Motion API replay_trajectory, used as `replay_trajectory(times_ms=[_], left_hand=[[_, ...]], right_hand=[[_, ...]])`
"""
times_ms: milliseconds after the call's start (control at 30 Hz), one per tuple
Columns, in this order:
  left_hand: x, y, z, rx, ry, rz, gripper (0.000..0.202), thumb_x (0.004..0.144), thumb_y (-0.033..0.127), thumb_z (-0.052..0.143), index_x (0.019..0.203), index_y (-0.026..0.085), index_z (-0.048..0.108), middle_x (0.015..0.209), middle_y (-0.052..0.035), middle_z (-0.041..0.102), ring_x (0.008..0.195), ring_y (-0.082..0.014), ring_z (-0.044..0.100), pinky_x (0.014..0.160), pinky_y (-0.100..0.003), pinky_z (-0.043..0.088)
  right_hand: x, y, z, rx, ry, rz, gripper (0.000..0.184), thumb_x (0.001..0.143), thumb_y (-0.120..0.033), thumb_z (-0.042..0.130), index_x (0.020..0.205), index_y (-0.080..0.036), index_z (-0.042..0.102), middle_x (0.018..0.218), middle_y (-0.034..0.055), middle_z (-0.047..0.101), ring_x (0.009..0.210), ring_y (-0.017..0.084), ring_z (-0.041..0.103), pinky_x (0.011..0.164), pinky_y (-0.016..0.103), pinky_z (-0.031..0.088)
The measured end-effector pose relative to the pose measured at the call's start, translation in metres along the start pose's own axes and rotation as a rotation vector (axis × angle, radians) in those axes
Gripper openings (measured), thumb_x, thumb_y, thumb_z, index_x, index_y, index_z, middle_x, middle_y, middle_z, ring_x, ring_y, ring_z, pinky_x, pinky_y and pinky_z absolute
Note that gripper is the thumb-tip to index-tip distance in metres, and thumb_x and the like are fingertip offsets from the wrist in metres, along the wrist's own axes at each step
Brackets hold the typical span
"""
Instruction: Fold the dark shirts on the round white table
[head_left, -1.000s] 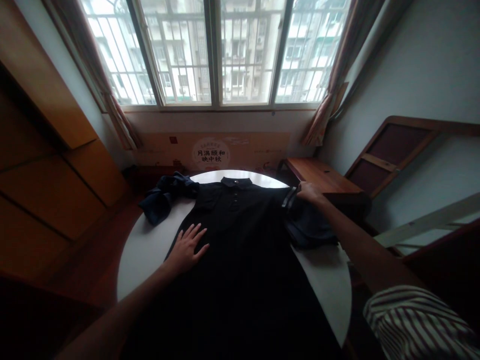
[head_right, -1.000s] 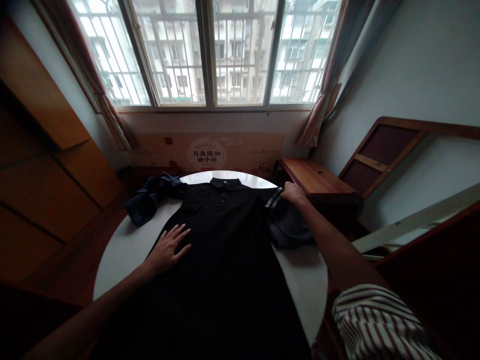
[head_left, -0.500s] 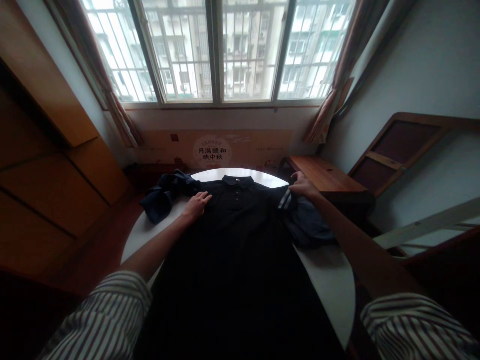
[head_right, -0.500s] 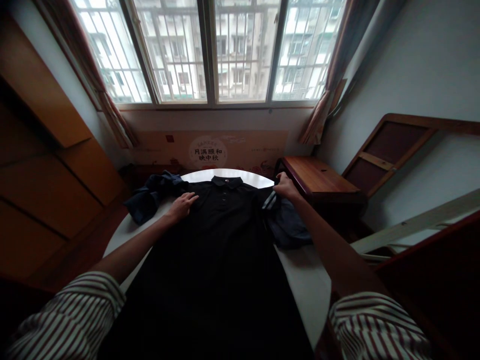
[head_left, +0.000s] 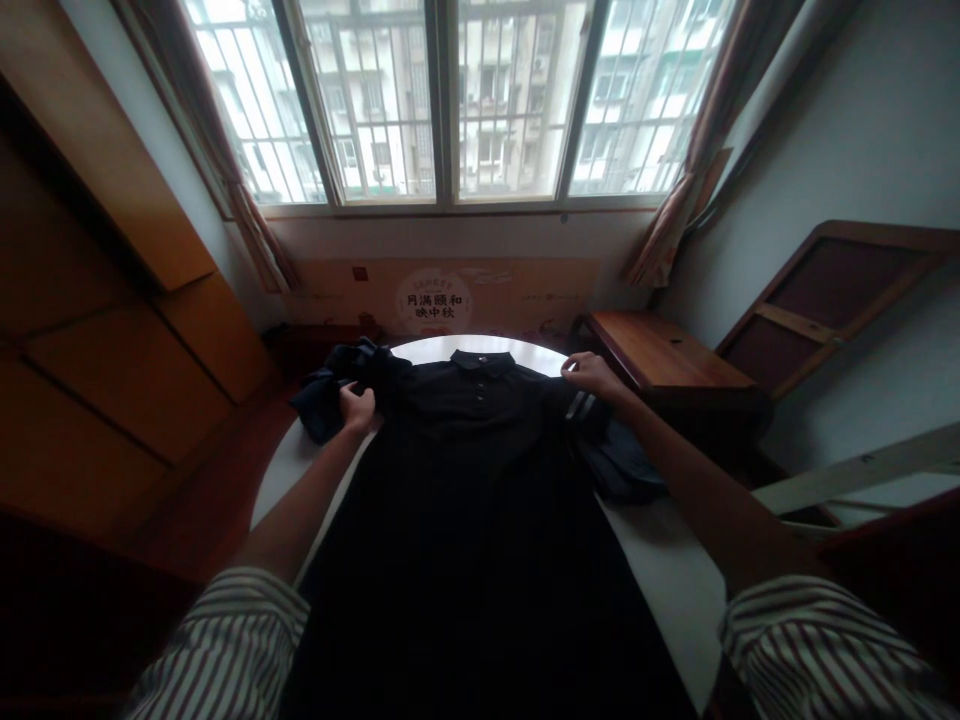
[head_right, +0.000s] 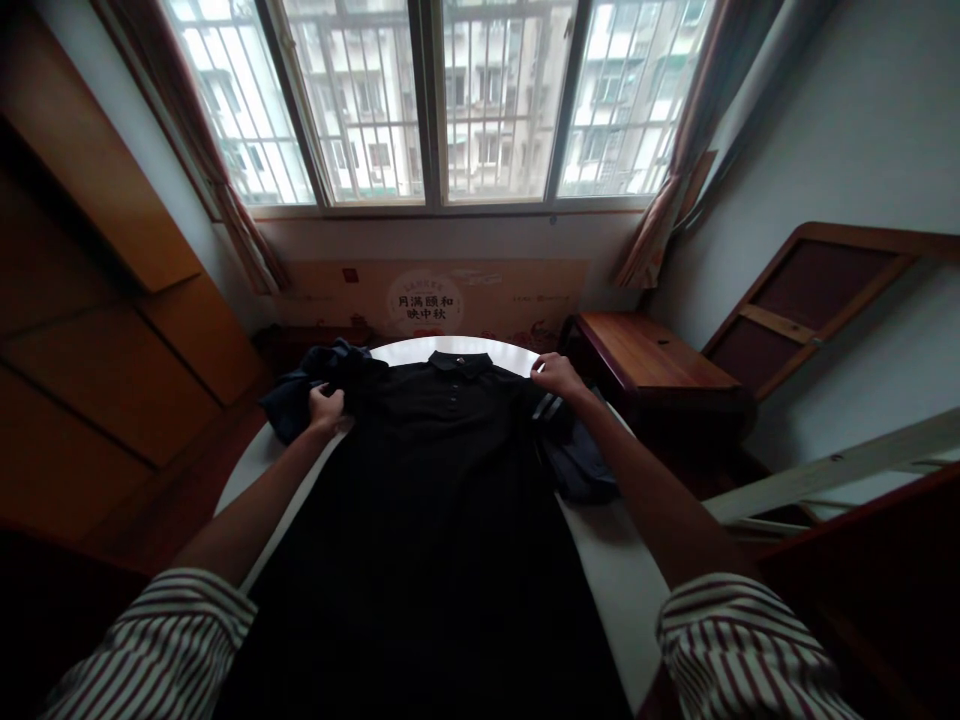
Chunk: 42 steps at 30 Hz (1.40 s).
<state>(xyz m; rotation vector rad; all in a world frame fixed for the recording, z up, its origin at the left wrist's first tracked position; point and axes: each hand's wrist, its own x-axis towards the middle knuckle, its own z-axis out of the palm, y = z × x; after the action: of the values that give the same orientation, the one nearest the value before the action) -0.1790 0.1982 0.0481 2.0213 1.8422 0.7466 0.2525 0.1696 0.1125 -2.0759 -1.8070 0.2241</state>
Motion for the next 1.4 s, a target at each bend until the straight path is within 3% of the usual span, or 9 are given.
replay_trajectory(times_ms=[167,300,400,633,867,1000,1167,1333,1400], left_hand=[[0.000,0.023,-0.007,0.133,0.245,0.069,0.051,0.088,-0.001,0.037,0.138,0.008,0.042,0.143,-0.0194,0.041,0.138,-0.0318,0.032,0.116,-0.047,0.023],[0.044,0.060,0.016,0.219,0.019,0.254,0.040,0.091,0.006,0.043,0.126,0.016,0.059,0.135,-0.0094,0.055,0.127,-0.0212,0.050,0.111,-0.029,0.036],[0.082,0.073,0.040,0.302,-0.092,0.188,0.037,0.092,0.010,0.045,0.126,0.008,0.059,0.131,-0.0177,0.059,0.125,-0.0254,0.054,0.107,-0.032,0.040],[0.113,0.051,0.063,0.434,-0.164,-0.022,0.048,0.083,0.021,0.063,0.127,0.002,0.058,0.126,-0.0305,0.058,0.115,-0.0397,0.060,0.091,-0.044,0.050],[0.116,0.047,0.027,0.478,-0.046,0.098,0.039,0.092,0.036,0.056,0.121,0.012,0.064,0.133,-0.0207,0.053,0.125,-0.0369,0.050,0.101,-0.043,0.042],[0.125,0.033,-0.003,0.445,0.005,0.189,0.044,0.090,0.052,0.057,0.106,0.013,0.071,0.109,-0.0169,0.067,0.122,-0.0348,0.051,0.101,-0.042,0.040],[0.131,0.020,-0.031,0.151,-0.112,0.240,0.039,0.084,0.052,0.066,0.090,0.014,0.073,0.091,-0.0087,0.071,0.088,-0.0217,0.064,0.081,-0.029,0.047],[0.133,0.019,-0.061,-0.007,-0.563,-0.029,0.044,0.063,0.050,0.083,0.086,0.014,0.075,0.074,-0.0057,0.071,0.066,-0.0186,0.062,0.064,-0.028,0.047],[0.134,0.018,-0.072,-0.003,-0.589,-0.035,0.040,0.065,0.047,0.082,0.087,0.015,0.075,0.078,-0.0053,0.072,0.067,-0.0190,0.063,0.064,-0.028,0.048]], right_hand=[[0.043,-0.031,0.031,0.049,-0.081,-0.010,0.018,0.076,-0.016,0.066,0.090,-0.012,0.077,0.089,0.0094,0.076,0.088,0.024,0.071,0.079,0.026,0.054],[0.077,-0.054,0.062,0.087,-0.137,0.017,0.050,0.072,-0.028,0.079,0.117,-0.009,0.067,0.100,0.0138,0.074,0.094,0.027,0.070,0.079,0.028,0.055],[0.092,-0.061,0.086,0.105,-0.213,0.083,0.083,0.068,-0.041,0.085,0.134,-0.004,0.050,0.096,0.0171,0.074,0.083,0.027,0.071,0.069,0.032,0.057],[0.101,-0.053,0.115,0.035,-0.237,0.167,0.077,0.072,-0.055,0.077,0.130,-0.011,0.053,0.125,0.0201,0.065,0.109,0.032,0.065,0.083,0.036,0.053],[0.090,-0.056,0.119,-0.040,-0.221,0.127,0.071,0.085,-0.057,0.062,0.139,-0.015,0.045,0.133,0.0199,0.059,0.123,0.034,0.056,0.097,0.042,0.046],[0.074,-0.064,0.132,-0.095,-0.158,0.119,0.069,0.093,-0.053,0.050,0.145,-0.008,0.038,0.139,0.0255,0.051,0.127,0.037,0.050,0.101,0.047,0.041],[0.058,-0.068,0.147,-0.144,-0.031,0.101,0.068,0.097,-0.051,0.038,0.143,-0.001,0.038,0.144,0.0282,0.042,0.133,0.038,0.038,0.108,0.048,0.030],[0.056,-0.067,0.150,-0.164,-0.010,0.079,0.070,0.097,-0.057,0.034,0.141,-0.003,0.044,0.141,0.0264,0.044,0.131,0.038,0.037,0.107,0.047,0.028],[0.056,-0.066,0.150,-0.171,-0.011,0.080,0.069,0.097,-0.058,0.034,0.142,-0.007,0.045,0.141,0.0253,0.044,0.131,0.037,0.037,0.107,0.047,0.028]])
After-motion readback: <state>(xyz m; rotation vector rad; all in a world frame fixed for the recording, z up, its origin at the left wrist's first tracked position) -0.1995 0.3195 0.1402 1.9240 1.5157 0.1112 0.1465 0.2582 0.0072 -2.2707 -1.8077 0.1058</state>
